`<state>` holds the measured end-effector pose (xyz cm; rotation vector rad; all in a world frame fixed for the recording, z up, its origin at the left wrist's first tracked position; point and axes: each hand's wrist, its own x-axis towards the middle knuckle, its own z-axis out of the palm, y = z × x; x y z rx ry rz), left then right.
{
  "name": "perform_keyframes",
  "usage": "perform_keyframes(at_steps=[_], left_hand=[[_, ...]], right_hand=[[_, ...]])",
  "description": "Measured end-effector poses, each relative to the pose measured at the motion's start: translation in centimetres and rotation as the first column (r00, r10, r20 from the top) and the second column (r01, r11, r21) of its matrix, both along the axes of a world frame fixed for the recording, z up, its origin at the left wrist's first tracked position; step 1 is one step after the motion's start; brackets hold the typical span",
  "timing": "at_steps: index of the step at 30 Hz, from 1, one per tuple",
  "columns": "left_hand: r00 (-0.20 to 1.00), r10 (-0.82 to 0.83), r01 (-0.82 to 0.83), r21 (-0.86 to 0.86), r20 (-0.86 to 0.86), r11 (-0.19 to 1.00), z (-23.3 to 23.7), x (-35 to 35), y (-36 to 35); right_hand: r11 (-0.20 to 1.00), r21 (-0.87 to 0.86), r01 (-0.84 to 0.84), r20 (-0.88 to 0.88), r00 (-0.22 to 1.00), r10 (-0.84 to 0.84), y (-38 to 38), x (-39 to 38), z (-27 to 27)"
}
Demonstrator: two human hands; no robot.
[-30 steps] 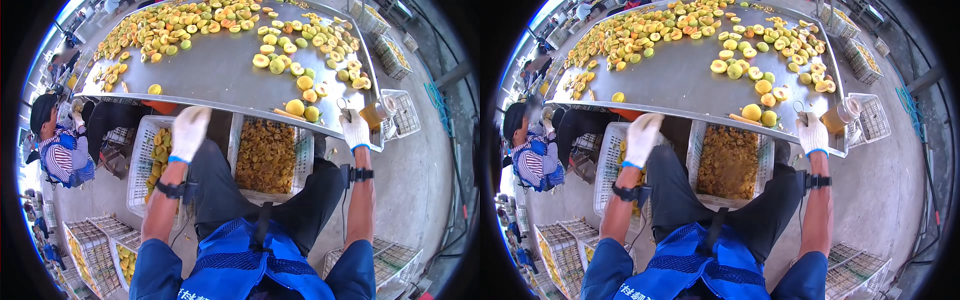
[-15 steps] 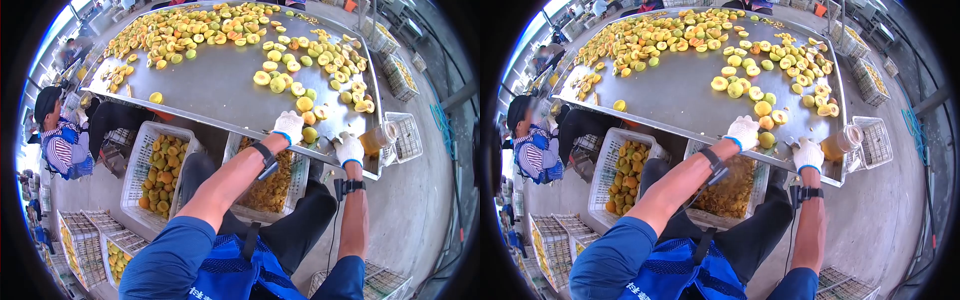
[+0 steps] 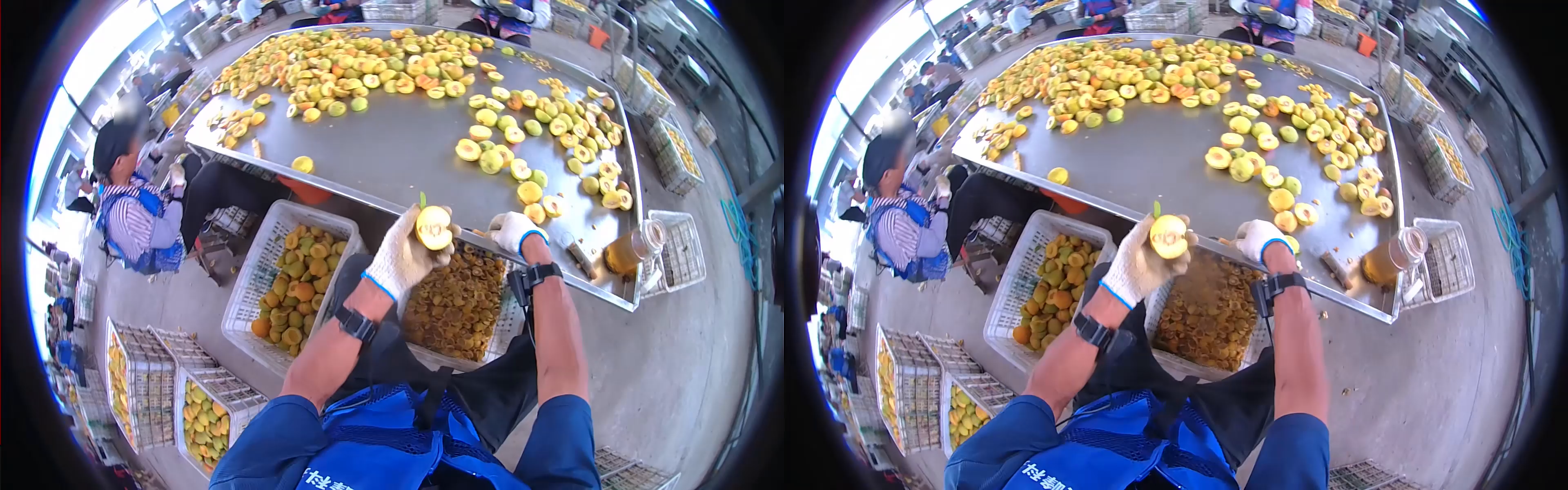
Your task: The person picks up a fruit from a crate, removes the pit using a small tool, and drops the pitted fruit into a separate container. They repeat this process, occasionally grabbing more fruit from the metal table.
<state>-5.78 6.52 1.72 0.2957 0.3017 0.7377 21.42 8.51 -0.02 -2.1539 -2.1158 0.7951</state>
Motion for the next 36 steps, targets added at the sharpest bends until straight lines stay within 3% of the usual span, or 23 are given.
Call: perform_keyframes(at_steps=[3, 7, 10, 11, 12, 13, 15, 17, 19, 21, 23, 27, 28, 29, 33, 35, 36], left_hand=[[0.993, 0.010, -0.015, 0.045, 0.119, 0.999, -0.5, -1.6, -2.1], [0.992, 0.081, -0.081, -0.001, 0.101, 0.997, -1.1, -2.2, -4.4], [0.984, 0.129, -0.116, -0.105, 0.126, 0.988, -2.2, -2.4, -5.3], [0.981, 0.133, -0.117, -0.117, 0.143, 0.986, -2.5, -2.4, -5.5], [0.977, 0.140, -0.120, -0.129, 0.161, 0.984, -2.8, -2.5, -5.7], [0.977, 0.134, -0.113, -0.134, 0.165, 0.984, -3.1, -2.3, -6.1], [0.978, 0.190, -0.172, -0.181, 0.086, 0.968, -3.4, -1.5, -6.3], [0.982, 0.185, -0.178, -0.136, 0.036, 0.975, -4.0, -0.5, -7.2], [0.958, 0.259, -0.263, -0.015, -0.124, 0.965, -4.0, 0.8, -8.2], [0.959, 0.261, -0.265, -0.014, -0.110, 0.964, -5.3, 1.4, -8.2], [0.927, 0.290, -0.311, -0.058, -0.240, 0.949, -6.1, 1.7, -8.8], [0.913, 0.197, -0.207, 0.011, -0.358, 0.978, -8.6, 2.0, -9.7], [0.875, 0.258, -0.240, 0.097, -0.411, 0.966, -7.6, 2.2, -10.5], [0.863, 0.255, -0.252, 0.066, -0.436, 0.965, -6.6, 2.3, -11.3], [0.835, 0.349, -0.362, 0.054, -0.424, 0.931, -9.0, 4.2, -12.0], [0.849, 0.346, -0.373, 0.012, -0.400, 0.928, -9.3, 4.7, -12.0], [0.845, 0.375, -0.364, 0.103, -0.381, 0.926, -9.2, 4.6, -11.9]], right_hand=[[0.998, -0.025, 0.061, -0.089, 0.994, -0.063, -0.8, -1.7, 1.2], [0.995, 0.002, 0.101, -0.082, 0.992, -0.101, -3.3, -3.0, 3.6], [0.900, 0.403, 0.165, -0.021, 0.985, -0.171, -5.2, -3.4, 3.2], [0.900, 0.401, 0.169, -0.015, 0.984, -0.179, -6.2, -3.6, 3.1], [0.891, 0.216, 0.399, -0.392, 0.872, -0.295, -7.7, -5.2, 4.7], [0.844, -0.044, 0.534, -0.680, 0.603, -0.416, -9.3, -6.8, 5.9], [0.903, 0.115, 0.415, -0.697, 0.681, -0.224, -12.5, -9.6, 6.5], [0.863, 0.262, 0.432, -0.736, 0.668, -0.111, -13.3, -11.4, 1.7], [0.892, 0.371, 0.258, -0.329, 0.935, -0.133, -13.0, -12.4, -0.6], [0.833, 0.253, 0.492, -0.588, 0.762, -0.271, -14.2, -14.1, -0.2], [0.779, 0.240, 0.580, -0.687, 0.668, -0.286, -15.1, -15.0, 0.0], [0.724, 0.399, 0.563, -0.576, 0.768, -0.280, -16.6, -14.2, -2.6], [0.724, 0.317, 0.613, -0.697, 0.668, -0.261, -17.0, -14.4, -2.1], [0.725, 0.227, 0.650, -0.799, 0.550, -0.244, -17.4, -14.4, -1.6], [0.769, 0.192, 0.610, -0.774, 0.575, -0.264, -18.1, -13.0, -2.8], [0.770, 0.153, 0.619, -0.811, 0.524, -0.260, -18.1, -12.5, -2.9], [0.772, 0.156, 0.616, -0.810, 0.527, -0.257, -18.2, -12.4, -2.2]])
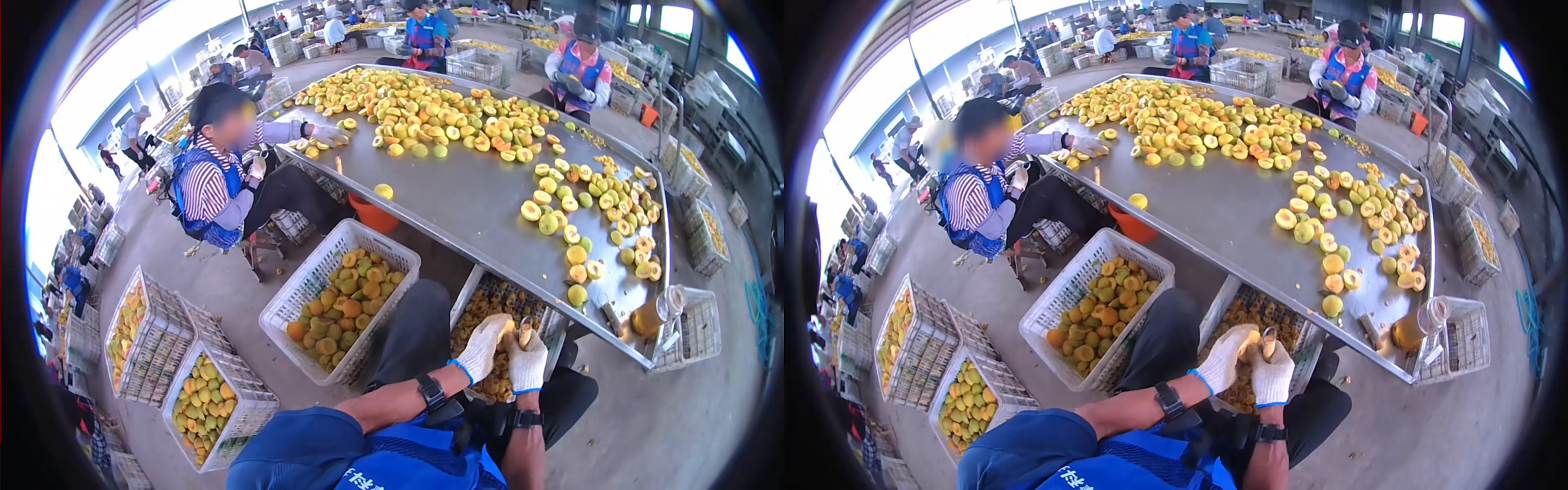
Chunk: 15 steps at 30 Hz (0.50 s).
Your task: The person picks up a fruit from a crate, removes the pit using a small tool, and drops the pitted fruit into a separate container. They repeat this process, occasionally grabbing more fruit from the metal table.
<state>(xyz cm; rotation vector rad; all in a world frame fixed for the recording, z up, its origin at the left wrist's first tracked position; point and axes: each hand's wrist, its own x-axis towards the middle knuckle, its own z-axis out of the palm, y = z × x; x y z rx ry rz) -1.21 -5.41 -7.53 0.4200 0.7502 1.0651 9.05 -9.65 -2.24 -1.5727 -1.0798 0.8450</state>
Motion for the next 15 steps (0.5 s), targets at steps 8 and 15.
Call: perform_keyframes(at_steps=[8, 15], left_hand=[[0.916, 0.112, 0.114, 0.518, -0.385, 0.848, 5.4, -2.1, 1.8], [0.944, -0.139, 0.117, 0.090, 0.299, 0.989, 5.9, -2.0, 1.8]], right_hand=[[0.996, -0.062, 0.066, 0.312, 0.949, -0.044, -2.9, 2.2, 3.3], [0.999, -0.052, 0.000, 0.239, 0.971, 0.012, -3.8, -0.6, 4.7]])
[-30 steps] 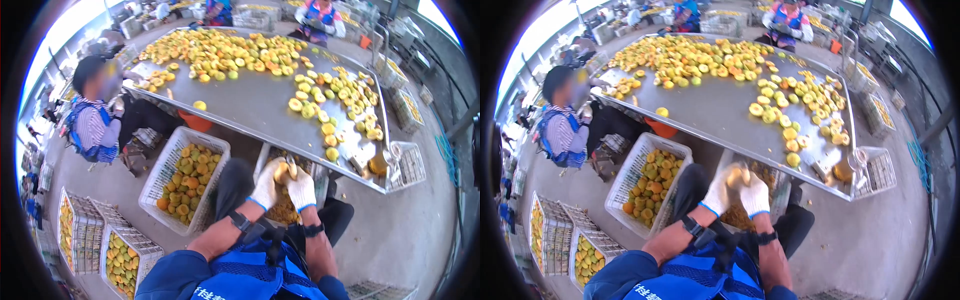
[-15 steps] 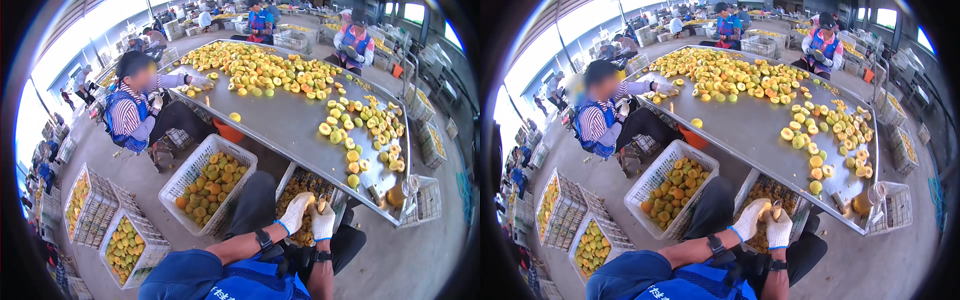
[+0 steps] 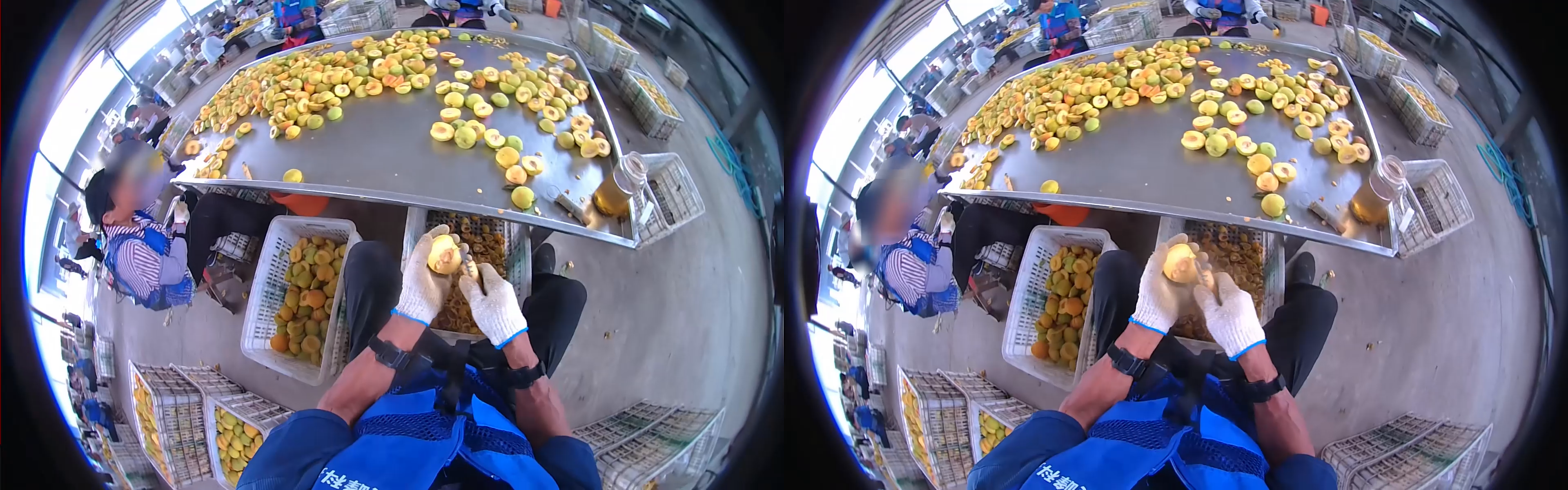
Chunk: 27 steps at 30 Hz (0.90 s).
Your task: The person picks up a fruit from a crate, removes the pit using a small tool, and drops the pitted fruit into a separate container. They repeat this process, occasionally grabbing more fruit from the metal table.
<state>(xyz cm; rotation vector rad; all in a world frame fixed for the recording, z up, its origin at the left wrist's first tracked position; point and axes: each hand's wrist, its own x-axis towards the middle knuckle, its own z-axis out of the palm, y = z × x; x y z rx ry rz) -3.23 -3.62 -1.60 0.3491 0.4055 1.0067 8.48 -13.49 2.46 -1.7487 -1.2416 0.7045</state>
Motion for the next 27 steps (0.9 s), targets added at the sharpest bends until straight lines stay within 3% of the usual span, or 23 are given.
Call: perform_keyframes(at_steps=[8, 11, 18, 22, 27], left_hand=[[1.000, 0.007, -0.007, -0.063, 0.001, 0.998, 0.3, 0.7, -0.9], [0.994, 0.041, -0.045, -0.036, -0.100, 0.998, 0.3, 0.7, -1.0], [0.975, 0.043, -0.069, -0.114, -0.220, 0.991, 2.3, 0.7, -0.7], [0.962, 0.034, -0.069, -0.120, -0.272, 0.990, 2.4, 0.5, -0.6], [0.923, 0.022, -0.068, -0.106, -0.385, 0.992, 3.7, 0.4, -0.8]], right_hand=[[0.998, -0.041, 0.051, 0.065, 0.997, -0.048, 0.8, -2.0, -1.3], [0.972, -0.235, 0.029, 0.103, 0.995, -0.005, 0.8, -2.4, -0.2], [0.975, -0.219, 0.037, 0.199, 0.980, 0.008, 0.7, -3.0, 0.2], [0.985, -0.171, 0.028, 0.157, 0.988, -0.001, 0.6, -3.1, -0.1], [0.973, -0.229, -0.032, 0.140, 0.988, 0.065, 0.1, -2.9, 0.4]])
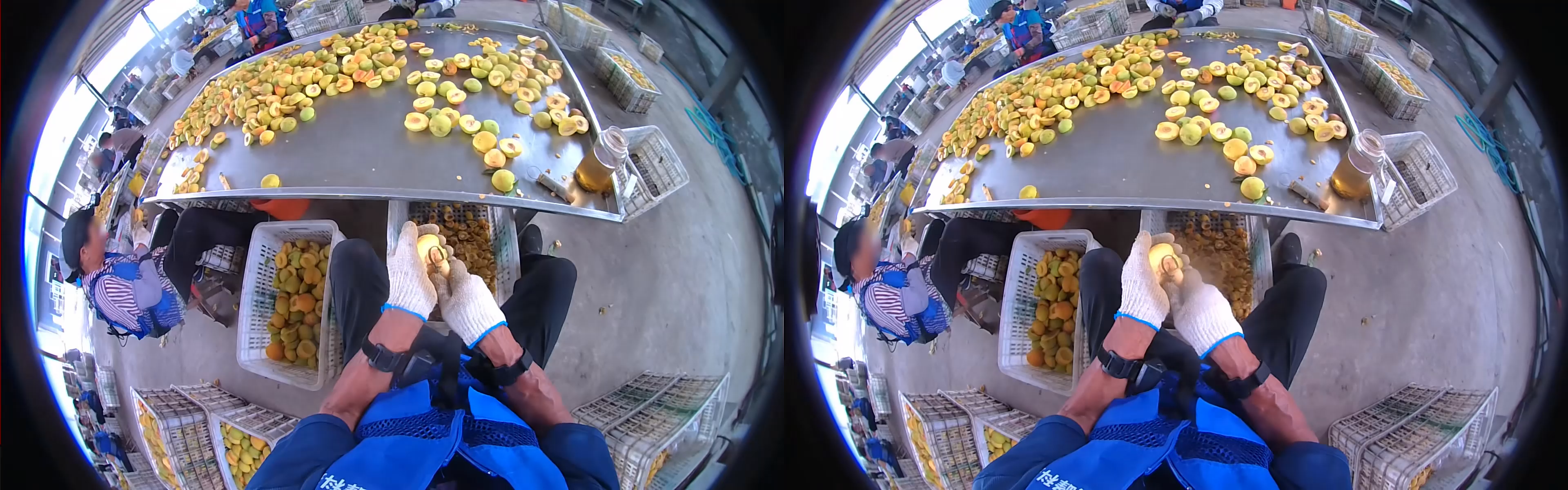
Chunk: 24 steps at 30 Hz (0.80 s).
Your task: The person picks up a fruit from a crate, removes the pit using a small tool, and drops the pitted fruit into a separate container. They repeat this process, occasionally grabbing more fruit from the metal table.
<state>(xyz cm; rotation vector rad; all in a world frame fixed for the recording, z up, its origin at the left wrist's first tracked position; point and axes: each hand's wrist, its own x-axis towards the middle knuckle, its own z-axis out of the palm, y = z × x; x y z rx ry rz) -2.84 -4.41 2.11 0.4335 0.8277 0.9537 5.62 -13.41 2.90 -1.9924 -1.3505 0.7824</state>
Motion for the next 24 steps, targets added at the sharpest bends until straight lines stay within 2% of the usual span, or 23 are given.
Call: perform_keyframes(at_steps=[5, 7, 8, 11, 13, 18, 19, 21, 24], left_hand=[[0.999, 0.038, -0.038, 0.012, 0.001, 0.999, 1.1, -0.2, -0.7], [0.995, 0.100, -0.095, 0.138, -0.030, 0.986, 1.7, -0.1, -1.1], [0.995, 0.099, -0.094, 0.139, -0.030, 0.986, 1.8, -0.1, -1.0], [0.998, 0.058, -0.058, 0.199, 0.010, 0.978, 2.5, -0.4, -1.1], [0.993, 0.072, -0.053, 0.199, -0.092, 0.979, 3.3, -0.3, -1.2], [0.997, -0.016, 0.029, 0.184, -0.076, 0.982, 3.0, -0.7, -0.3], [0.995, -0.059, 0.073, 0.184, -0.081, 0.980, 2.9, -0.7, -0.2], [0.992, -0.042, 0.063, 0.192, -0.116, 0.979, 2.7, -0.3, 0.1], [0.985, -0.043, 0.079, 0.209, -0.168, 0.975, 2.9, -0.3, 0.6]], right_hand=[[0.995, 0.098, -0.009, -0.029, 1.000, 0.012, 0.2, -0.1, -1.4], [0.992, 0.128, -0.014, -0.014, 1.000, 0.016, 0.2, -0.1, -1.0], [0.992, 0.126, -0.015, -0.057, 0.998, 0.023, 0.1, -0.1, -0.5], [0.991, 0.132, -0.033, -0.122, 0.991, 0.050, -0.5, -0.2, 0.5], [0.988, 0.148, -0.039, -0.142, 0.988, 0.060, -0.5, 0.1, 0.7], [0.982, 0.155, -0.105, -0.310, 0.939, 0.149, -0.8, 1.0, 0.7], [0.982, 0.156, -0.105, -0.308, 0.940, 0.149, -0.9, 0.9, 0.6], [0.980, 0.162, -0.112, -0.102, 0.986, 0.130, -1.0, 0.4, 0.2], [0.978, 0.189, -0.084, -0.153, 0.982, 0.114, -1.0, 0.0, -0.3]])
